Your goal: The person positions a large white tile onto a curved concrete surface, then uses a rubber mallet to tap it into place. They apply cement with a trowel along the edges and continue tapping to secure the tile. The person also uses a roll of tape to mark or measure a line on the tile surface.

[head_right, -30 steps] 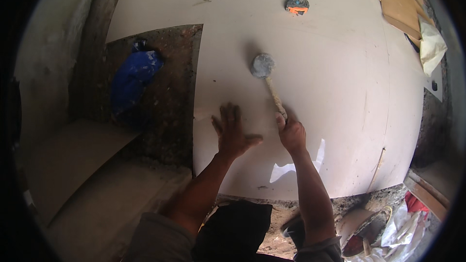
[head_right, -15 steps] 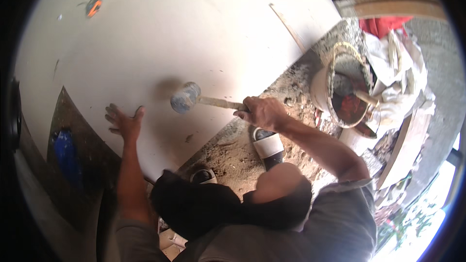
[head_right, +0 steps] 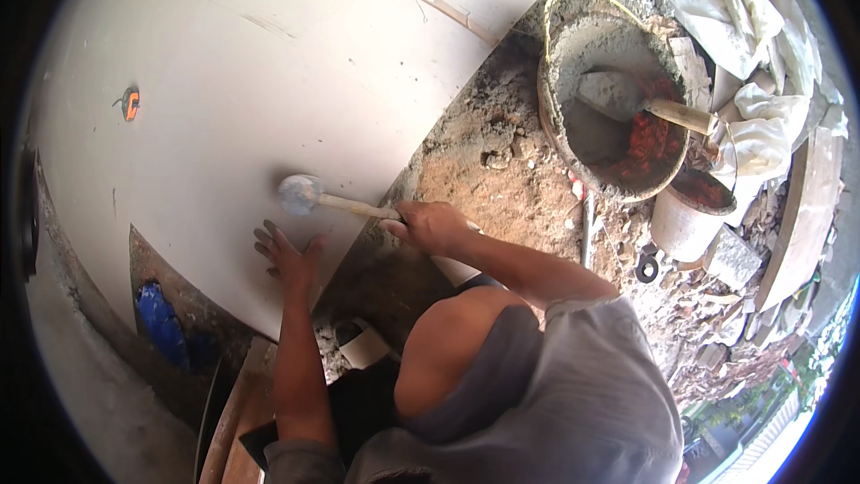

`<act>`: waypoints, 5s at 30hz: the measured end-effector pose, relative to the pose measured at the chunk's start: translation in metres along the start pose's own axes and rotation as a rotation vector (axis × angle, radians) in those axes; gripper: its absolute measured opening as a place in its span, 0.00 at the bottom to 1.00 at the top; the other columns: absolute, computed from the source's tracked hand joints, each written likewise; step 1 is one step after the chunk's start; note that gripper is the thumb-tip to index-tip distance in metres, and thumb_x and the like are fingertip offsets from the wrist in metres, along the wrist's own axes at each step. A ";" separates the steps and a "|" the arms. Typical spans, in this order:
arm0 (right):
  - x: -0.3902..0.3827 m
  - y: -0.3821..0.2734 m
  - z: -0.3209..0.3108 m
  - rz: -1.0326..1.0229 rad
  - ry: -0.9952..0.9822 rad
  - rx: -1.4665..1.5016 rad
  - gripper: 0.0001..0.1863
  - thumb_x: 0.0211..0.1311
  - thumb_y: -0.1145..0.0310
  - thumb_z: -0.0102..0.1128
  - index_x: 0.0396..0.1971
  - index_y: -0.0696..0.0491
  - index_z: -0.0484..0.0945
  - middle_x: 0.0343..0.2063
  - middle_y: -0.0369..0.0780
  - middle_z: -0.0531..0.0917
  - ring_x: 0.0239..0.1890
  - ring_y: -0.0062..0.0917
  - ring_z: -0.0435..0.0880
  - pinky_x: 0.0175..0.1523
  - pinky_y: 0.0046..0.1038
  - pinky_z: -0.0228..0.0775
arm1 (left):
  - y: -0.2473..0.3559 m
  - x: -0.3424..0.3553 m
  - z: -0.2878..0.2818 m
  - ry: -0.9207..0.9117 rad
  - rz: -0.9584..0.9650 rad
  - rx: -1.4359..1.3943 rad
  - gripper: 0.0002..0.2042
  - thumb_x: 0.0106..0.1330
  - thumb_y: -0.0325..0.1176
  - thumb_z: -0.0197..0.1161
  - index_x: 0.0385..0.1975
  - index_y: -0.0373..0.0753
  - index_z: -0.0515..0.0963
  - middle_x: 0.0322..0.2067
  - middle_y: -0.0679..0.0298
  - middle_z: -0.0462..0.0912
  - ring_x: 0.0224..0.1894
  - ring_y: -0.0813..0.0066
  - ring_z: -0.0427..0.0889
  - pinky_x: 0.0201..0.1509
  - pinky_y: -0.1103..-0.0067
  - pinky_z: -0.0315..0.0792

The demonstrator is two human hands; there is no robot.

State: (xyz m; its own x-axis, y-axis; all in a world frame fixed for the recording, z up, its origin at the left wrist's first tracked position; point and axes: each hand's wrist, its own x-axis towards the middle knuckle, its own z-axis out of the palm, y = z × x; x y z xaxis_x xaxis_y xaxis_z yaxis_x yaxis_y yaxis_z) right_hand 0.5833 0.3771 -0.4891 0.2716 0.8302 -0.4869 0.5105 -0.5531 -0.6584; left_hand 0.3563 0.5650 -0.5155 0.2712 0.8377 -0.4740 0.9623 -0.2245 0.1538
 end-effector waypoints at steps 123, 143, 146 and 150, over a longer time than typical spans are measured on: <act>-0.079 0.041 -0.064 -0.160 0.113 0.169 0.21 0.62 0.46 0.57 0.36 0.51 0.79 0.22 0.43 0.82 0.24 0.39 0.83 0.30 0.37 0.75 | 0.178 0.044 0.036 0.082 0.978 0.228 0.32 0.66 0.51 0.55 0.66 0.42 0.63 0.71 0.61 0.53 0.74 0.57 0.46 0.72 0.48 0.36; 0.090 -0.058 -0.035 -0.250 0.080 0.004 0.22 0.67 0.51 0.53 0.48 0.55 0.72 0.26 0.51 0.82 0.31 0.50 0.82 0.36 0.45 0.75 | -0.052 0.055 -0.044 -0.005 -0.136 -0.120 0.66 0.37 0.62 0.75 0.72 0.37 0.39 0.73 0.47 0.33 0.74 0.43 0.34 0.62 0.33 0.46; 0.115 -0.063 -0.016 -0.229 0.050 -0.152 0.22 0.67 0.50 0.52 0.50 0.51 0.71 0.25 0.50 0.82 0.31 0.50 0.82 0.36 0.46 0.75 | -0.057 0.054 -0.037 0.019 -0.142 -0.097 0.67 0.35 0.64 0.75 0.72 0.38 0.41 0.73 0.47 0.34 0.74 0.43 0.35 0.61 0.32 0.47; 0.131 -0.074 -0.005 -0.247 0.031 -0.167 0.22 0.67 0.49 0.52 0.53 0.49 0.70 0.26 0.50 0.83 0.32 0.50 0.82 0.38 0.47 0.74 | -0.054 0.058 -0.037 -0.006 -0.149 -0.089 0.67 0.35 0.64 0.75 0.72 0.39 0.40 0.73 0.49 0.34 0.74 0.45 0.35 0.62 0.32 0.45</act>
State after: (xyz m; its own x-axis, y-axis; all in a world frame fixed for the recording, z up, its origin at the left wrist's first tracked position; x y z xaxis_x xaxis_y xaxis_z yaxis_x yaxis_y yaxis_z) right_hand 0.5851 0.5273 -0.5011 0.1457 0.9414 -0.3042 0.6905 -0.3170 -0.6501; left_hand 0.3191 0.6443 -0.5195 0.1265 0.8554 -0.5022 0.9861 -0.0532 0.1576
